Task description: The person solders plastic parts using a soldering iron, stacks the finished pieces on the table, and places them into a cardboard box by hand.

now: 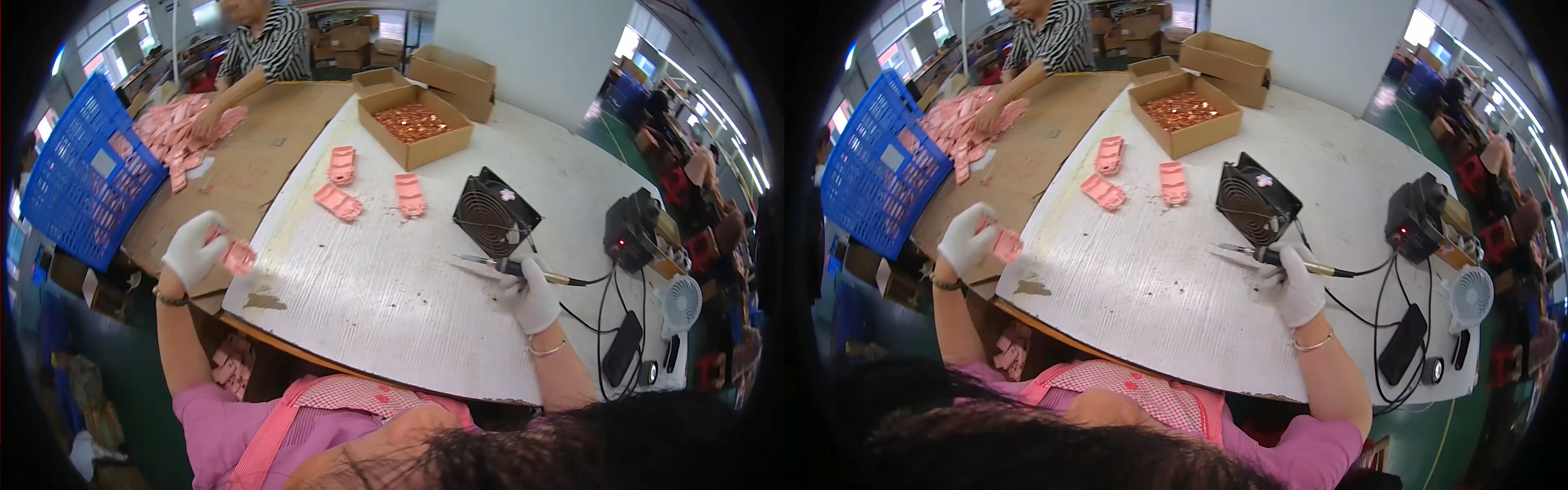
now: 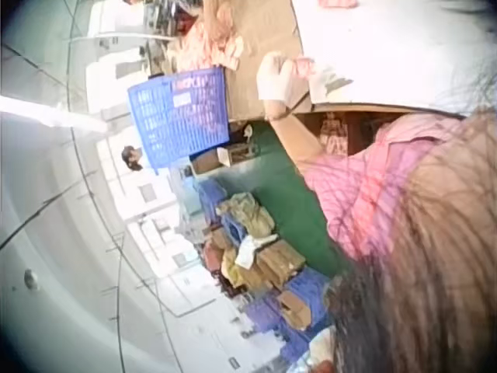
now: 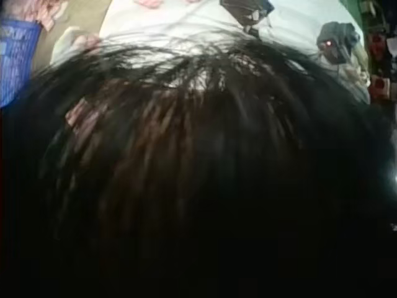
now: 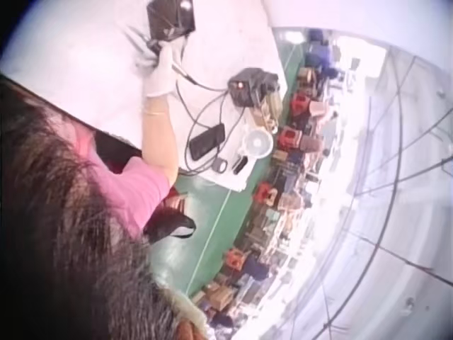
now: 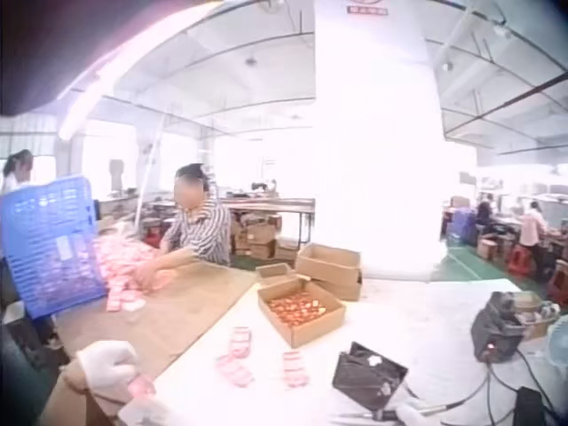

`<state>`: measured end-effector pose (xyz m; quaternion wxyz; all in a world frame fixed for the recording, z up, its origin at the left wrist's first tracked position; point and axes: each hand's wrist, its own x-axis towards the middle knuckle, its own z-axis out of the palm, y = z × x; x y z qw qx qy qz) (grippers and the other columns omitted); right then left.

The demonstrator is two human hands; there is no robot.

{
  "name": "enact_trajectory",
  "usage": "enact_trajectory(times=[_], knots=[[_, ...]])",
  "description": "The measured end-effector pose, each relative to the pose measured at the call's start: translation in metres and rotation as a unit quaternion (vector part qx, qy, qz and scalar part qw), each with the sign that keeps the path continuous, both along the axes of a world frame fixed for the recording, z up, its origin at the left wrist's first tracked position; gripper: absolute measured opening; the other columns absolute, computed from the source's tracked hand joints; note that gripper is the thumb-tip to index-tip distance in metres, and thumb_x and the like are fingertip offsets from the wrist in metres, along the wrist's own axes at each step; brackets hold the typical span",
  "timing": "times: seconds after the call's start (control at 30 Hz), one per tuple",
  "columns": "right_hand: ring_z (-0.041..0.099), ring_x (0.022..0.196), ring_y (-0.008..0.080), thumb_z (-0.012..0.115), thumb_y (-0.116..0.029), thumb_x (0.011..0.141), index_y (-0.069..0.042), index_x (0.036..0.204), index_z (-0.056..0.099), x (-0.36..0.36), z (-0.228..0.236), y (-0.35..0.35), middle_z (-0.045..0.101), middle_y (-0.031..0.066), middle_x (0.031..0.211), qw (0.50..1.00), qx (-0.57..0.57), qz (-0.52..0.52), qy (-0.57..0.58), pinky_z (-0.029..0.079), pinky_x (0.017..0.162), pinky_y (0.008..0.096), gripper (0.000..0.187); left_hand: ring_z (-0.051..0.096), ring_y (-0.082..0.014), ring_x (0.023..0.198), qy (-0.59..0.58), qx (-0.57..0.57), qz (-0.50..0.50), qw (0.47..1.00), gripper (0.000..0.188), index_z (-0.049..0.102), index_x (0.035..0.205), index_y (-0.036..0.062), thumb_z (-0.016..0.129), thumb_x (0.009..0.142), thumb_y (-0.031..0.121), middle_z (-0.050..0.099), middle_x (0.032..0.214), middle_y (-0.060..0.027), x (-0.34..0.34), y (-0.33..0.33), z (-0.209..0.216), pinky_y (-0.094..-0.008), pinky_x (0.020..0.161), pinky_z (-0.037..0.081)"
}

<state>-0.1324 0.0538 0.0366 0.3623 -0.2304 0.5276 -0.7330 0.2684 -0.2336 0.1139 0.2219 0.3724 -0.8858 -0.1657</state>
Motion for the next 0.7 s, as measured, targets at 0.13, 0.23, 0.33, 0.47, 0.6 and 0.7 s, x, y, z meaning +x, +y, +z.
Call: enact_trajectory(times=[0.13,0.23,0.33,0.47,0.6,0.7], knots=[[0.049,0.053,0.0077,0.044,-0.022,0.094,-0.003,0.090,0.053,-0.003,-0.013,-0.006,0.054,0.0053,0.067,0.996,0.021,0.000,0.089,0.039,0.046,0.0191,0.021,0.059,-0.0254,0.073,-0.070,0.073,0.122,0.987,0.018,0.055,0.086,0.0009,0.057,0.074,0.013,0.058,0.077,-0.0150,0.082,0.025,-0.005,-0.0314,0.069,0.046],[0.052,0.058,0.0117,0.043,-0.027,0.094,-0.005,0.090,0.051,-0.002,-0.013,-0.010,0.055,0.0061,0.072,1.000,-0.004,0.019,-0.006,0.042,0.048,0.0228,0.023,0.059,-0.0283,0.078,-0.149,0.058,0.139,0.977,0.022,0.058,0.087,0.0027,0.060,0.073,0.019,0.059,0.080,-0.0145,0.120,0.043,-0.012,-0.0353,0.070,0.047],[0.053,0.059,0.0168,0.041,-0.033,0.094,-0.005,0.092,0.054,0.004,-0.002,-0.002,0.058,0.0076,0.077,0.994,0.012,0.048,-0.095,0.046,0.049,0.0280,0.030,0.057,-0.0345,0.087,-0.177,-0.058,0.148,0.971,0.027,0.058,0.094,0.0049,0.060,0.076,0.024,0.058,0.092,-0.0170,0.110,0.029,-0.028,-0.0399,0.076,0.047],[0.056,0.068,0.0178,0.035,-0.041,0.095,-0.003,0.102,0.054,0.002,-0.005,0.007,0.061,0.0114,0.092,0.992,0.030,0.101,-0.065,0.048,0.055,0.0316,0.042,0.057,-0.0341,0.088,-0.067,-0.125,-0.006,0.990,0.023,0.059,0.095,0.0059,0.056,0.078,0.022,0.059,0.090,-0.0167,0.031,-0.002,-0.033,-0.0418,0.077,0.047],[0.057,0.079,0.0159,0.034,-0.034,0.098,-0.002,0.104,0.055,-0.031,-0.049,0.006,0.060,0.0089,0.099,0.994,-0.031,0.020,0.098,0.050,0.063,0.0317,0.039,0.058,-0.0292,0.088,-0.046,-0.099,-0.125,0.986,0.021,0.059,0.099,0.0119,0.055,0.080,0.020,0.058,0.095,-0.0119,-0.068,-0.010,-0.034,-0.0392,0.076,0.047],[0.050,0.066,0.0061,0.036,-0.033,0.097,-0.006,0.098,0.055,-0.026,-0.034,0.003,0.060,0.0037,0.089,0.998,0.010,0.029,0.057,0.041,0.050,0.0193,0.033,0.053,-0.0267,0.102,-0.066,-0.135,-0.164,0.975,0.029,0.057,0.107,0.0170,0.057,0.080,0.027,0.055,0.107,-0.0074,-0.132,-0.035,-0.049,-0.0394,0.086,0.043]])
